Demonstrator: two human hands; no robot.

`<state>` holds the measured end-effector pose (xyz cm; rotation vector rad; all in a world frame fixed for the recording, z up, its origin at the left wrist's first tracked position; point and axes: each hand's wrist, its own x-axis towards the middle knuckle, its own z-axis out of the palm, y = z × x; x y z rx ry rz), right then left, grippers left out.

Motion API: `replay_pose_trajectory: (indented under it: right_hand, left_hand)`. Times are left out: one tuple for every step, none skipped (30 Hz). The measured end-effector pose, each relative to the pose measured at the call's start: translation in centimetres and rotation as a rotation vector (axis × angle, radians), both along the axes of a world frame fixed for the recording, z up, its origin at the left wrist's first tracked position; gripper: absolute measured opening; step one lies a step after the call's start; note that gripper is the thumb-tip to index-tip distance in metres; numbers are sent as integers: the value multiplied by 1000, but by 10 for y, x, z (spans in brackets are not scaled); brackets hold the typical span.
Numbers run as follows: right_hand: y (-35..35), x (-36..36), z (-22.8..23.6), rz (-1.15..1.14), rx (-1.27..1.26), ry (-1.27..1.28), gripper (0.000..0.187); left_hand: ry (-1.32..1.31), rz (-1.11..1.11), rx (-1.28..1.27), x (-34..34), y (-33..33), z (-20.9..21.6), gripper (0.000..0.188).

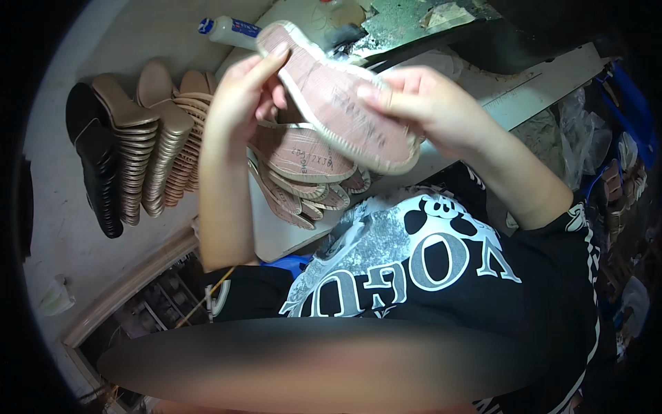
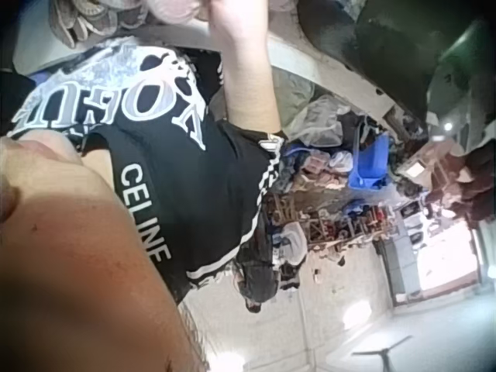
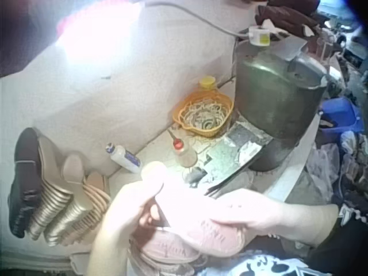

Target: The person is inspecting and sorting shoe insoles.

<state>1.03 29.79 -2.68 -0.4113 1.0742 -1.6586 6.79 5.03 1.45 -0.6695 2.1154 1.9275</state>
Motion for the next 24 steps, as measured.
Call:
replay_pose_trajectory:
  right_hand:
    - [2,6,3,49,17,21,31]
    - [2,9,5,66,-15,7,32]
    - [4,14,10,93,-50,-11,33]
    - [5,17,15,103,-49,34,33]
    - [6,20,20,106,-53,38,33]
    - [6,23,25,-13,-21,268,31]
    - [6,25,30,-136,11,497,30]
    - [4,24,33,-275,9,754,24]
    - [0,20,36,-272,8,758,24]
    - [-3,13,39,-265,-36,1116,22]
    - [-7,9,42,-252,-82,1476,21]
    - [-10,12,44,-278,-70,1563,18]
    - [-11,10,48,-276,-66,1569,18]
    - [-10,6,53,-177,15,1765,17]
    - [-11,3,59,-66,90,1959,16]
    - [-13,2,66,-59,84,2033,15]
    - [-14,0,71,-56,81,2045,15]
    - [-14,-2,76,88,106,2117,13]
    - [-15,-3,81,234,132,2183,12]
    - [-16,-3,87,209,121,2239,11]
    - [-20,0,98,219,111,2254,11]
    - [-23,1,112,401,236,2217,10]
    - [-23,2,121,579,361,2166,8]
    - [-20,0,113,396,191,2138,11]
  left_hand:
    - [92,38,104,11,8,-3,31]
    - [195,127,200,20,20,-5,32]
    - [250,185,298,30,35,-4,36]
    - [300,247,367,41,46,0,37]
    - [350,307,439,48,55,1,38]
    - [412,379,378,53,61,-1,37]
    - [415,382,378,56,68,1,37]
    - [418,376,307,60,76,5,37]
    - [422,370,237,62,81,6,37]
    - [432,360,249,62,86,8,38]
    - [438,360,250,61,89,8,38]
    - [459,361,207,62,94,9,38]
    - [482,361,164,63,98,9,39]
    - [504,342,160,62,101,8,40]
    - [514,347,163,64,105,7,40]
    - [525,336,113,64,110,7,39]
    - [537,324,64,65,114,7,39]
    - [581,290,25,65,114,2,37]
    - [596,291,30,65,115,5,37]
    - [612,277,73,65,117,9,35]
    - [629,275,111,67,119,11,34]
    - [637,304,124,65,121,11,32]
    - [653,307,130,66,121,11,32]
    - [607,271,141,67,119,12,32]
